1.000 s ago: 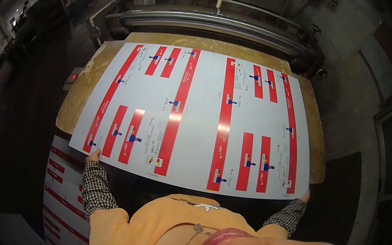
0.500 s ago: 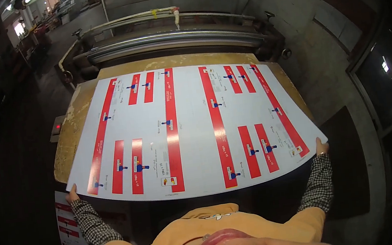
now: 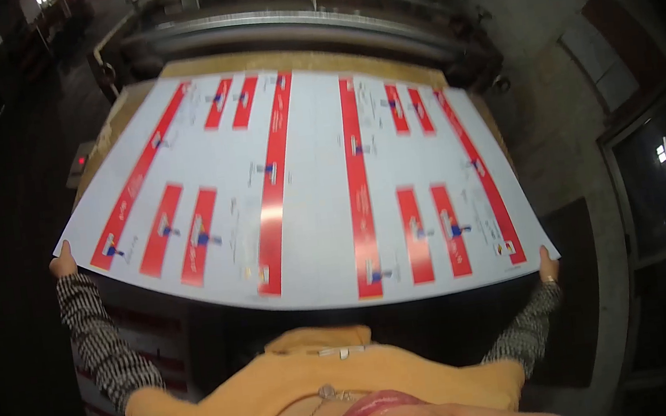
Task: Feeding large printed paper sheets into an industrial processing machine.
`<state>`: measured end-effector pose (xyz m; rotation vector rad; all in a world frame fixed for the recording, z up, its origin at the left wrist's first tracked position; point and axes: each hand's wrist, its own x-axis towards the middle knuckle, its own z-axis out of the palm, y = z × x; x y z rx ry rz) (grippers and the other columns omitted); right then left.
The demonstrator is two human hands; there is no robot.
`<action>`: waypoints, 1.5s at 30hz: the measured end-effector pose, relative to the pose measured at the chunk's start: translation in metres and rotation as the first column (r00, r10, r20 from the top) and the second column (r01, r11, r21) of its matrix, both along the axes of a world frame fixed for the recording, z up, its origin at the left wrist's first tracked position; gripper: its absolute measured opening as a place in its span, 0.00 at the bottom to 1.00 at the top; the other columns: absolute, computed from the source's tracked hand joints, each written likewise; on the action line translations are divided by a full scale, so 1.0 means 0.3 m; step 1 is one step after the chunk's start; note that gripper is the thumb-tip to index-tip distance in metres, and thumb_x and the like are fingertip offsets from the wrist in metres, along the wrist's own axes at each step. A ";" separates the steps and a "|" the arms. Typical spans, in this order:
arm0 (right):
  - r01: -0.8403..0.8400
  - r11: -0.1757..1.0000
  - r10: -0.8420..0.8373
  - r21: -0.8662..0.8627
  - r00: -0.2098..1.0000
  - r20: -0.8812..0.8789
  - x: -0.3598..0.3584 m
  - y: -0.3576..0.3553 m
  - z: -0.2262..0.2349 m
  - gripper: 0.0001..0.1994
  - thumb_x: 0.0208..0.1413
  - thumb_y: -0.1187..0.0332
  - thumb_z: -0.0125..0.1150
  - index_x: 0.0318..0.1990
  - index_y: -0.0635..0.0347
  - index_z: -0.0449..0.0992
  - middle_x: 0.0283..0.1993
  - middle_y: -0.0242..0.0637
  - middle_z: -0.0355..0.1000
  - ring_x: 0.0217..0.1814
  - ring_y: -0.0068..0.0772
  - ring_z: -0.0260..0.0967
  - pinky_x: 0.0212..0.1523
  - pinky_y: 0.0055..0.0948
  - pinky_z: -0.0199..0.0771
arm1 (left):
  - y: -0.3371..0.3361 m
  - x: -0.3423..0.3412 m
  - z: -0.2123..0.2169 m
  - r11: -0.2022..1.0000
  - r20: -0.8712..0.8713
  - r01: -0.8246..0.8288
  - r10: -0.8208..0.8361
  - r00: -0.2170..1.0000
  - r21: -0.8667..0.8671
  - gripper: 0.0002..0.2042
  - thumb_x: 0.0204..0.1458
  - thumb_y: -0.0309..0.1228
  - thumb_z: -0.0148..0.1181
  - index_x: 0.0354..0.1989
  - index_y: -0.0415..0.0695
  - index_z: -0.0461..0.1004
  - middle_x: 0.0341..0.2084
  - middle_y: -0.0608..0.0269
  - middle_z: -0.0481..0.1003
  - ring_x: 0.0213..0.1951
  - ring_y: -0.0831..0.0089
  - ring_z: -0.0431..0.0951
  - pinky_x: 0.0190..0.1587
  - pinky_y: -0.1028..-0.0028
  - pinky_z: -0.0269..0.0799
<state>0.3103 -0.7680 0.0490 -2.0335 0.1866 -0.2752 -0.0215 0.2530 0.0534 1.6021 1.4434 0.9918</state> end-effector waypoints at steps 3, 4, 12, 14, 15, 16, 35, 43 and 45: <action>0.304 0.779 -0.469 -0.548 0.863 -0.188 -0.012 0.086 0.064 0.23 0.44 0.60 0.56 0.43 0.72 0.69 0.46 0.51 0.67 0.45 0.40 0.67 0.45 0.35 0.65 | -0.136 0.009 -0.005 0.945 -0.381 -0.325 0.286 0.879 -0.039 0.23 0.41 0.35 0.62 0.36 0.23 0.68 0.37 0.48 0.72 0.39 0.66 0.74 0.41 0.71 0.69; 0.299 0.903 -0.345 -0.309 0.933 -0.106 -0.057 0.035 0.050 0.26 0.42 0.56 0.57 0.42 0.73 0.69 0.45 0.51 0.68 0.45 0.39 0.67 0.44 0.34 0.65 | -0.116 0.009 -0.013 0.943 -0.232 -0.285 0.242 0.942 -0.170 0.24 0.42 0.37 0.60 0.38 0.24 0.68 0.39 0.48 0.72 0.41 0.66 0.72 0.43 0.72 0.67; 0.611 0.774 -0.451 0.165 0.715 -0.534 -0.148 -0.033 -0.049 0.31 0.48 0.51 0.50 0.49 0.73 0.64 0.47 0.50 0.66 0.50 0.40 0.63 0.47 0.31 0.64 | 0.146 -0.261 -0.394 0.944 -0.430 -0.140 -0.002 0.903 -0.298 0.34 0.43 0.52 0.53 0.49 0.32 0.63 0.44 0.49 0.68 0.45 0.62 0.69 0.48 0.67 0.64; 0.652 0.743 -0.499 0.152 0.691 -0.523 -0.124 -0.026 -0.109 0.30 0.48 0.51 0.50 0.48 0.74 0.63 0.47 0.51 0.66 0.50 0.41 0.63 0.46 0.32 0.65 | 0.109 -0.259 -0.439 0.925 -0.509 -0.255 0.080 0.857 -0.283 0.36 0.41 0.53 0.55 0.50 0.32 0.61 0.45 0.48 0.67 0.46 0.60 0.69 0.47 0.66 0.64; 0.700 0.704 -0.558 0.121 0.651 -0.515 -0.120 -0.025 -0.123 0.30 0.49 0.51 0.49 0.48 0.75 0.63 0.47 0.52 0.66 0.49 0.42 0.64 0.46 0.33 0.66 | 0.087 -0.276 -0.439 0.907 -0.557 -0.320 0.121 0.822 -0.275 0.37 0.40 0.54 0.55 0.50 0.32 0.60 0.46 0.47 0.67 0.46 0.59 0.68 0.47 0.65 0.64; 0.744 0.662 -0.613 0.091 0.607 -0.507 -0.112 -0.027 -0.138 0.30 0.49 0.51 0.49 0.47 0.75 0.63 0.46 0.53 0.66 0.49 0.42 0.64 0.45 0.33 0.66 | 0.073 -0.295 -0.425 0.886 -0.604 -0.384 0.161 0.780 -0.261 0.39 0.39 0.54 0.56 0.51 0.32 0.60 0.46 0.46 0.66 0.46 0.58 0.68 0.47 0.64 0.65; 0.853 0.444 -0.866 -0.275 0.331 -0.375 -0.053 -0.028 -0.204 0.30 0.51 0.52 0.48 0.45 0.80 0.62 0.46 0.60 0.65 0.46 0.48 0.67 0.42 0.36 0.72 | -1.525 0.191 -0.141 -0.280 0.660 0.619 -0.078 0.747 -0.734 0.19 0.51 0.37 0.50 0.48 0.39 0.63 0.46 0.52 0.66 0.50 0.61 0.65 0.56 0.62 0.57; 0.860 0.483 -0.826 -0.167 0.385 -0.411 -0.058 -0.064 -0.220 0.30 0.51 0.52 0.48 0.45 0.80 0.62 0.46 0.59 0.64 0.46 0.49 0.67 0.42 0.36 0.71 | -1.574 0.236 -0.128 -0.272 0.675 0.632 -0.105 0.730 -0.726 0.20 0.52 0.36 0.49 0.50 0.36 0.60 0.44 0.47 0.67 0.47 0.57 0.68 0.51 0.60 0.64; 0.858 0.496 -0.809 -0.135 0.399 -0.432 -0.058 -0.079 -0.215 0.30 0.51 0.52 0.48 0.45 0.80 0.62 0.46 0.59 0.64 0.46 0.49 0.66 0.42 0.36 0.71 | -1.573 0.234 -0.114 -0.278 0.698 0.651 -0.121 0.705 -0.706 0.20 0.52 0.36 0.48 0.50 0.36 0.60 0.43 0.46 0.68 0.47 0.56 0.68 0.51 0.60 0.64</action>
